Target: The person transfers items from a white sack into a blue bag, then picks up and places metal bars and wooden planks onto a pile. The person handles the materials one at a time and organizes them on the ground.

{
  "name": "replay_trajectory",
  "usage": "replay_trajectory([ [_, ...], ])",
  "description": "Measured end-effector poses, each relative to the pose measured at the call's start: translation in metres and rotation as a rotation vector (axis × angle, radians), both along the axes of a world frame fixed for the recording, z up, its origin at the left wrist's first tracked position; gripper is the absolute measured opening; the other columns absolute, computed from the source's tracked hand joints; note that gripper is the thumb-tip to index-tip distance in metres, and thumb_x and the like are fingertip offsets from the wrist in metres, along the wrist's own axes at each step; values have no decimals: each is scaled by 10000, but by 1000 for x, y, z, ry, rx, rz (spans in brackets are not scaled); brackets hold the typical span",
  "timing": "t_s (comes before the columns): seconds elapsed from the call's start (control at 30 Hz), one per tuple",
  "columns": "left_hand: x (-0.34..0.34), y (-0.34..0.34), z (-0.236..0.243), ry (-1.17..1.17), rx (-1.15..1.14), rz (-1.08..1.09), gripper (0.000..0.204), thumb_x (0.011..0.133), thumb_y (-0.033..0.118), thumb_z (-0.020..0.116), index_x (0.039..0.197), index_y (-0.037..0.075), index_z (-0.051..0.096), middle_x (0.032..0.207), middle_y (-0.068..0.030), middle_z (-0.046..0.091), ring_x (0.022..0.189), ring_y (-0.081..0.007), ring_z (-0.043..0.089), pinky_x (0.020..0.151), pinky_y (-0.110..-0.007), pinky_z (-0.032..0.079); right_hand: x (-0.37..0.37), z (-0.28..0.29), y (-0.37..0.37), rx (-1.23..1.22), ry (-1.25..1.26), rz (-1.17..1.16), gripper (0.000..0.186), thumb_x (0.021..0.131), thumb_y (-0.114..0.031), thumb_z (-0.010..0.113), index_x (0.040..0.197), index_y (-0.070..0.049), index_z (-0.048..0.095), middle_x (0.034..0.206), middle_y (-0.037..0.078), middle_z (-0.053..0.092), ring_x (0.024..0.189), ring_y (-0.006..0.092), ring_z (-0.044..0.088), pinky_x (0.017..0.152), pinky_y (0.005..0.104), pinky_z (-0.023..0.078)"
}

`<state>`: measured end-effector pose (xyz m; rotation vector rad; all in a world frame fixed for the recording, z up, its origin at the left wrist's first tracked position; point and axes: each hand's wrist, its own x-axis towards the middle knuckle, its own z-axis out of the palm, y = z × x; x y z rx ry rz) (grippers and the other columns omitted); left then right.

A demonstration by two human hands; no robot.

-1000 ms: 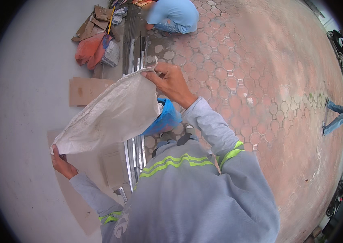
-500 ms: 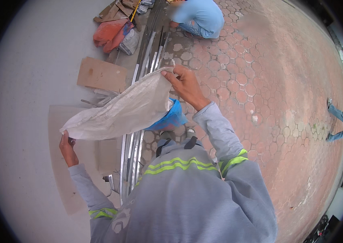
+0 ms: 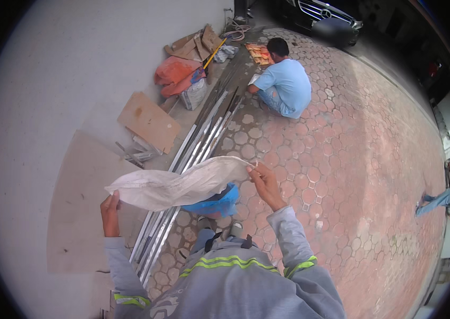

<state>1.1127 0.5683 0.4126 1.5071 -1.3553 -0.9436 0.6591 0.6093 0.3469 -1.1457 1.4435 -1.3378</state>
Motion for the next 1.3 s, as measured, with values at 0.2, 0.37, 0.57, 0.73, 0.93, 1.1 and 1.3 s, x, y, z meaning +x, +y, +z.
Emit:
replay_trajectory([
  [0.2, 18, -14, 9, -132, 101, 185, 405, 921, 296, 536, 1076, -70, 613, 1039, -155, 616, 921, -248, 567, 806, -399, 456, -1, 7, 7, -282, 246, -88, 341, 959, -291, 504, 890, 32, 589, 754, 146, 548, 722, 287, 555, 672, 387, 428],
  [0.37, 17, -46, -10, -63, 54, 12, 334, 923, 272, 549, 973, -51, 617, 884, -112, 581, 793, -204, 517, 702, -348, 417, 0, -5, 28, -184, 265, -109, 352, 964, -316, 500, 909, 16, 607, 773, 134, 582, 717, 262, 573, 665, 380, 439],
  [0.57, -4, -72, 3, 10, 40, -47, 301, 919, 245, 566, 763, -10, 593, 679, -43, 510, 650, -140, 446, 601, -300, 360, 2, -2, 54, -127, 126, -193, 373, 971, -356, 501, 939, -3, 616, 737, 66, 570, 671, 148, 548, 597, 328, 432],
  [0.73, 1, -88, 4, -17, 54, -175, 246, 906, 217, 580, 807, -6, 611, 709, -52, 523, 674, -154, 462, 613, -320, 371, 13, -2, 54, -262, 46, -404, 375, 967, -369, 508, 923, -15, 623, 712, 49, 551, 625, 110, 512, 551, 306, 433],
  [0.93, 15, -94, -8, -40, 87, -110, 305, 910, 240, 552, 992, -46, 620, 932, -109, 595, 846, -214, 537, 718, -347, 430, 39, -3, 50, -135, -5, -121, 366, 964, -351, 494, 833, -22, 586, 665, 40, 510, 627, 133, 521, 583, 319, 430],
  [1.1, 22, -89, -8, -101, 116, -172, 366, 915, 256, 540, 1076, -61, 627, 985, -110, 627, 885, -215, 563, 723, -336, 441, 43, 0, 54, -102, -61, -322, 363, 964, -361, 494, 873, -26, 601, 651, 23, 501, 598, 113, 493, 539, 301, 417],
  [1.3, 5, -80, -5, 64, 39, -82, 348, 940, 325, 542, 712, 62, 543, 676, 18, 484, 621, -78, 400, 574, -248, 308, 48, 5, 62, -38, -88, -345, 354, 961, -358, 516, 876, -28, 615, 678, 6, 521, 620, 106, 512, 552, 283, 423],
])
